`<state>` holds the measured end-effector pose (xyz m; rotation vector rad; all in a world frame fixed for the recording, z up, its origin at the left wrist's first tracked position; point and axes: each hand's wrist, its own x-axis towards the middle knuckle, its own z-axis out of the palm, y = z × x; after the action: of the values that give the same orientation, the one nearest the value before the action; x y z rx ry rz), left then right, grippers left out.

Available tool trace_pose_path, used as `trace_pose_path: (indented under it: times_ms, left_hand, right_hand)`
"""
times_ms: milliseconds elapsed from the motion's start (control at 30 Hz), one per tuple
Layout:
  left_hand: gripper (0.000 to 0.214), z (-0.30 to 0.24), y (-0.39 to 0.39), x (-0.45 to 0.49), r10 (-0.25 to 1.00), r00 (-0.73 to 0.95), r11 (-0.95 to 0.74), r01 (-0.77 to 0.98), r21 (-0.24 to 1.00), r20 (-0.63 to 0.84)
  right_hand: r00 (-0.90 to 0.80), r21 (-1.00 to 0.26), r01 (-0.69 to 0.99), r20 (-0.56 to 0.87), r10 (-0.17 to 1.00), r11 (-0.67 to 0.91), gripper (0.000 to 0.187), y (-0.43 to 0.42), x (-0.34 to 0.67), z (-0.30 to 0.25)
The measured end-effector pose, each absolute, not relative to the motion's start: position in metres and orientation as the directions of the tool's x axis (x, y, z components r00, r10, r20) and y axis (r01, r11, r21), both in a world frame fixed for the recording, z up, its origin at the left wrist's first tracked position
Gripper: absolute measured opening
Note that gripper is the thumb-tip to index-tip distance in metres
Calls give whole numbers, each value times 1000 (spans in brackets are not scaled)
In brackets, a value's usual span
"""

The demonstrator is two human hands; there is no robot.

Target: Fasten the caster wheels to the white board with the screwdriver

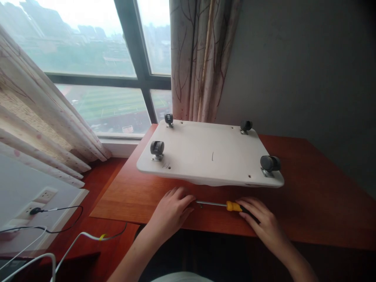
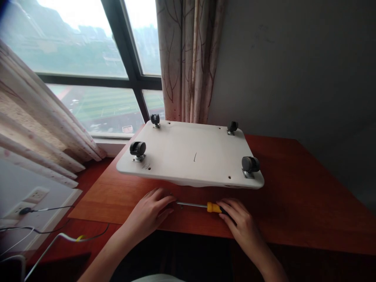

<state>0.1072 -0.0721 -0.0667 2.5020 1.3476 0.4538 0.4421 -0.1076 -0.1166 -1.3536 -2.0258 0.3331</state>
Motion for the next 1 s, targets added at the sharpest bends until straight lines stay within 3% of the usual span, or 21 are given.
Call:
trace_pose_path:
  times_ms: [333, 533, 700, 867, 1000]
  left_hand:
    - [21, -65, -61, 129, 835, 539, -539, 764, 355, 108]
    - [25, -61, -48, 153, 763, 646, -632, 731, 258, 40]
    - [35, -59, -42, 170, 766, 643, -631, 755, 175, -10]
    - [32, -57, -43, 173, 765, 642, -622, 756, 204, -51]
    - [26, -61, -43, 168, 777, 629, -600, 739, 307, 6]
  right_hand:
    - [-211, -543, 717, 427, 879, 436, 26, -112, 456, -111]
    - [-152, -550, 748, 404, 902, 372, 27, -118, 471, -115]
    - [-101, -586, 738, 397, 912, 336, 26, -125, 476, -113]
    - [-59, -644, 716, 329, 942, 269, 25, -133, 475, -106]
    - [16, -676, 702, 327, 945, 222, 24, -136, 477, -98]
